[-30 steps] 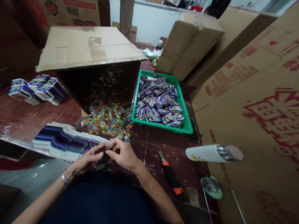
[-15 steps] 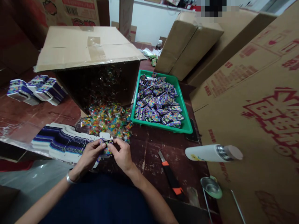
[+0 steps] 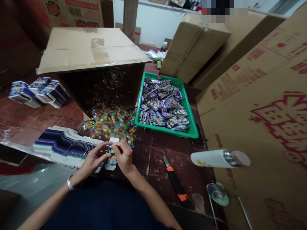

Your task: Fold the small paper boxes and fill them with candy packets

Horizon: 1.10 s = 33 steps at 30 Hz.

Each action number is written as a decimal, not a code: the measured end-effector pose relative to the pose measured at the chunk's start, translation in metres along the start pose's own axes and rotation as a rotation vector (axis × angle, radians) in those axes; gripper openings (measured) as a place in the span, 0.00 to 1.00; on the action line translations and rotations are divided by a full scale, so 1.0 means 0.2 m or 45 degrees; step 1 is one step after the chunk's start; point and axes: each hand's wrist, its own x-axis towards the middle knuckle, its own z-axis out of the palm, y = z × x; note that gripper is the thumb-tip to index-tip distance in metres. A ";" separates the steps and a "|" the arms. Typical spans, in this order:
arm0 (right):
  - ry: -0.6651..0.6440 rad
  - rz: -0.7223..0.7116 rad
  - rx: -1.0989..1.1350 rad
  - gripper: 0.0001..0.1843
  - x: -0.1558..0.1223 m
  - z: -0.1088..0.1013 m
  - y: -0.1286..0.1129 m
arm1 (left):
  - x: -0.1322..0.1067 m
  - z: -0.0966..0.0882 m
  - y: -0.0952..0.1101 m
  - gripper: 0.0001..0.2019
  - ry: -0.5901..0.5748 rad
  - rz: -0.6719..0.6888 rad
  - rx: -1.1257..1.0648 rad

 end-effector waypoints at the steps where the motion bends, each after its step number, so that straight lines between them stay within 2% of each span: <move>1: -0.015 -0.020 -0.011 0.07 0.00 0.00 0.00 | 0.00 -0.01 0.00 0.19 -0.053 0.008 0.010; 5: -0.026 -0.071 -0.044 0.08 -0.01 0.00 -0.03 | -0.01 -0.03 -0.01 0.15 -0.114 0.016 -0.043; 11: -0.070 -0.121 0.032 0.06 0.01 -0.02 -0.04 | -0.03 0.00 -0.03 0.14 0.008 0.010 -0.152; 16: -0.002 0.036 0.177 0.06 0.03 -0.01 -0.06 | -0.03 0.03 -0.01 0.15 0.144 0.029 -0.294; 18: -0.049 0.073 0.243 0.04 0.04 -0.02 -0.07 | -0.03 0.03 0.00 0.17 0.127 -0.015 -0.324; 20: -0.140 0.126 0.318 0.07 0.06 -0.03 -0.08 | -0.04 0.02 0.01 0.18 0.105 -0.057 -0.310; 24: -0.265 0.407 0.367 0.08 0.10 -0.06 -0.11 | -0.06 0.00 0.02 0.17 0.135 -0.044 -0.151; 26: -0.286 0.482 0.323 0.08 0.12 -0.07 -0.12 | -0.06 -0.01 0.02 0.17 0.119 -0.021 -0.101; 30: -0.346 0.516 0.288 0.10 0.17 -0.10 -0.11 | -0.06 -0.02 0.03 0.20 0.017 -0.037 -0.106; 33: -0.429 0.432 0.291 0.10 0.18 -0.11 -0.10 | -0.06 -0.03 0.04 0.23 -0.015 -0.075 -0.089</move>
